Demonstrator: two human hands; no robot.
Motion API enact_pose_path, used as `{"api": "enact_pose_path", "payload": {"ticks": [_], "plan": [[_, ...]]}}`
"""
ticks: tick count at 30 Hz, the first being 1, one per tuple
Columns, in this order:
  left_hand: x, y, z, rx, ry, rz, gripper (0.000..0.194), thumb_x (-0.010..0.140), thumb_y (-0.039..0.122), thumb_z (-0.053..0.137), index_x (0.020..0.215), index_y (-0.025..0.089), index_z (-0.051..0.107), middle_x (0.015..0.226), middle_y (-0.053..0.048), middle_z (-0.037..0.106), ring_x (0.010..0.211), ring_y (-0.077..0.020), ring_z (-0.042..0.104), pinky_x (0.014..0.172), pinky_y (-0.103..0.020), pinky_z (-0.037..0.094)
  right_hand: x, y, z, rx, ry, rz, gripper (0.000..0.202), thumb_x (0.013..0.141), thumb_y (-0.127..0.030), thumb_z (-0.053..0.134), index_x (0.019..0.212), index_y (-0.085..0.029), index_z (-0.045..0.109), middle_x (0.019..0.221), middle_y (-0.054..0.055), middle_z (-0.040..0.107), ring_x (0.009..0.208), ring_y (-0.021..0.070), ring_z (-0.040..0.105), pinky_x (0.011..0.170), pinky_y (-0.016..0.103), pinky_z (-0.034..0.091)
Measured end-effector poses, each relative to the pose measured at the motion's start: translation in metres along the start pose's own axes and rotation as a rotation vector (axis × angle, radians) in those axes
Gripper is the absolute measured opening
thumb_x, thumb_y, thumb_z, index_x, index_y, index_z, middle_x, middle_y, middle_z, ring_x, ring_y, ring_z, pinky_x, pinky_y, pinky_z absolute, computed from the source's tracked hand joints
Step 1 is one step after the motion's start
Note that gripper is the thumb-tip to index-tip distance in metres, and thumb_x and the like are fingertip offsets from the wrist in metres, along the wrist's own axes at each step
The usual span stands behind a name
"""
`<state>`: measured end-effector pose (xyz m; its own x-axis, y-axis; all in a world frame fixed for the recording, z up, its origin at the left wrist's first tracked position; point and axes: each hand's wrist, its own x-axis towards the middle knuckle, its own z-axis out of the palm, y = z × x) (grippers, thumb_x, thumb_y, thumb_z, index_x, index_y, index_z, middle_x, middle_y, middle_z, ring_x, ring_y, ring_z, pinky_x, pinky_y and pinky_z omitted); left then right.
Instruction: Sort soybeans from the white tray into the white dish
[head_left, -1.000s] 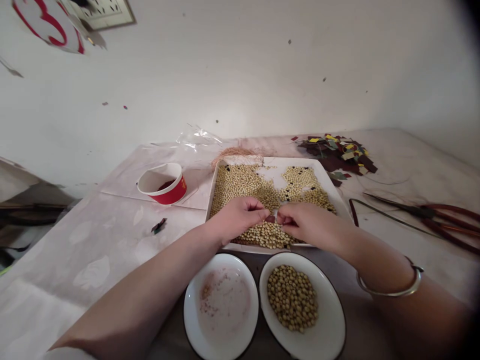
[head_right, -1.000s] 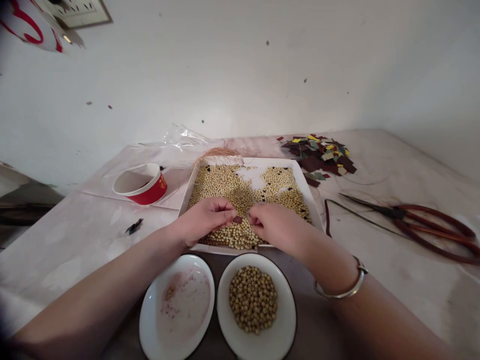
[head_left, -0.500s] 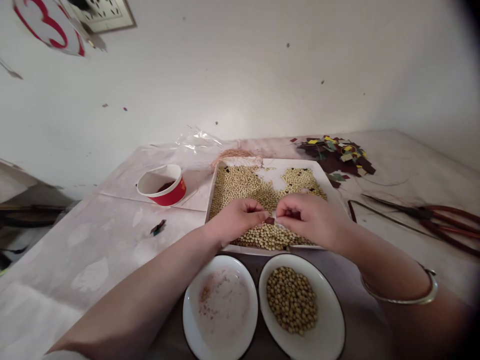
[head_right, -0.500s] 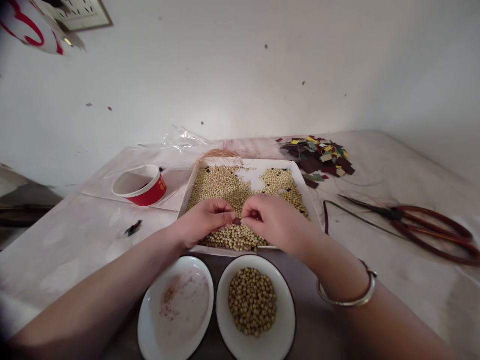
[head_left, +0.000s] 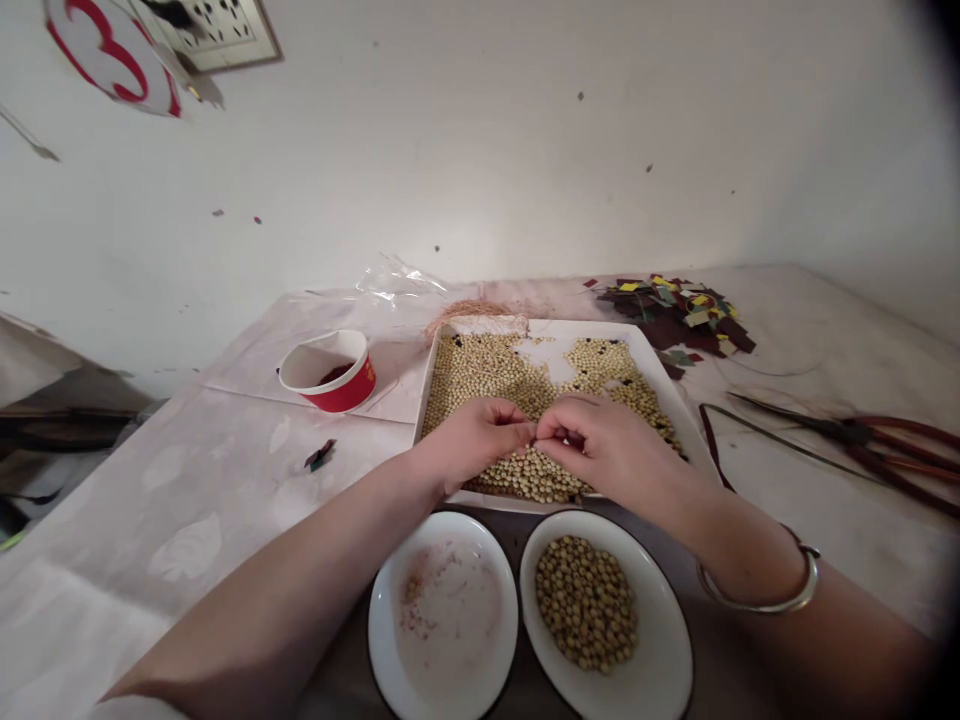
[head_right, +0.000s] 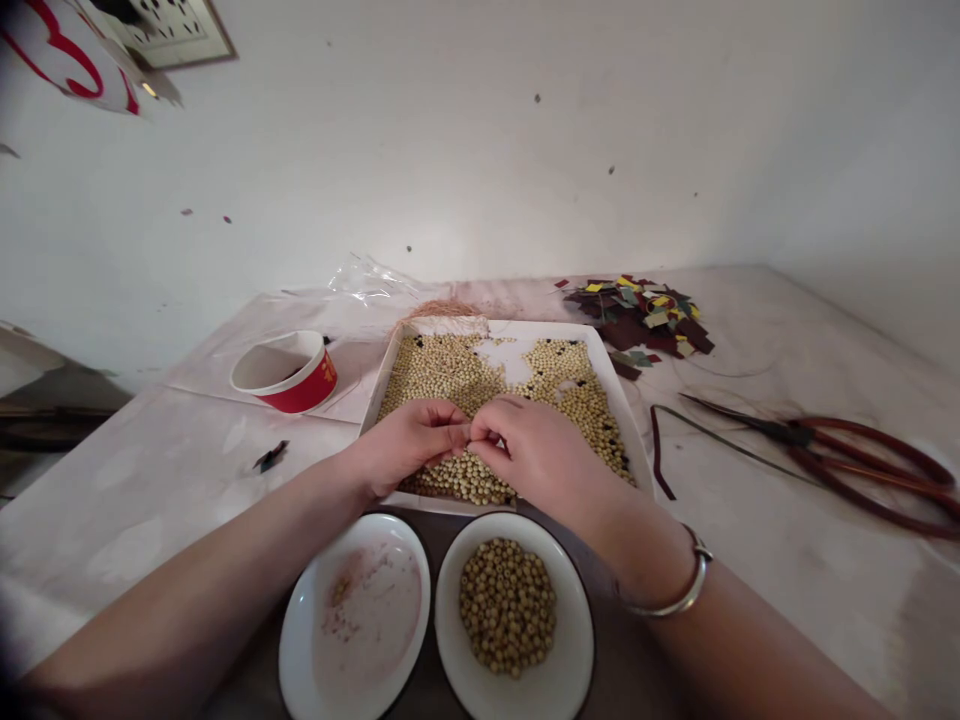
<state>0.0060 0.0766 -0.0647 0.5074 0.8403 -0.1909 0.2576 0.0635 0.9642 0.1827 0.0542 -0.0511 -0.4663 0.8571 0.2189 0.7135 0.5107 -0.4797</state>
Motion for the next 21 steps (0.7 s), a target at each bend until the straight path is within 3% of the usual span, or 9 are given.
{"api": "enact_pose_path", "payload": {"ticks": [9, 21], "plan": [[0.0004, -0.0007, -0.0003, -0.023, -0.003, 0.014, 0.026, 0.074, 0.038, 0.058, 0.070, 0.013, 0.057, 0.059, 0.004, 0.048, 0.047, -0.0048, 0.034, 0.046, -0.020, 0.023, -0.0011, -0.0005, 0.0002, -0.110, -0.011, -0.055, 0.009, 0.081, -0.018, 0.055, 0.072, -0.019, 0.057, 0.075, 0.002, 0.058, 0.069, 0.0144, 0.051, 0.061, 0.026, 0.036], [0.0001, 0.0003, 0.0004, -0.049, 0.010, -0.008, 0.028, 0.073, 0.041, 0.060, 0.071, 0.013, 0.057, 0.057, 0.005, 0.047, 0.047, -0.0047, 0.033, 0.045, -0.020, 0.022, 0.0010, 0.0013, -0.0036, -0.106, 0.012, -0.014, 0.011, 0.081, -0.019, 0.053, 0.071, -0.020, 0.057, 0.073, 0.002, 0.059, 0.069, 0.0150, 0.052, 0.062, 0.027, 0.036]]}}
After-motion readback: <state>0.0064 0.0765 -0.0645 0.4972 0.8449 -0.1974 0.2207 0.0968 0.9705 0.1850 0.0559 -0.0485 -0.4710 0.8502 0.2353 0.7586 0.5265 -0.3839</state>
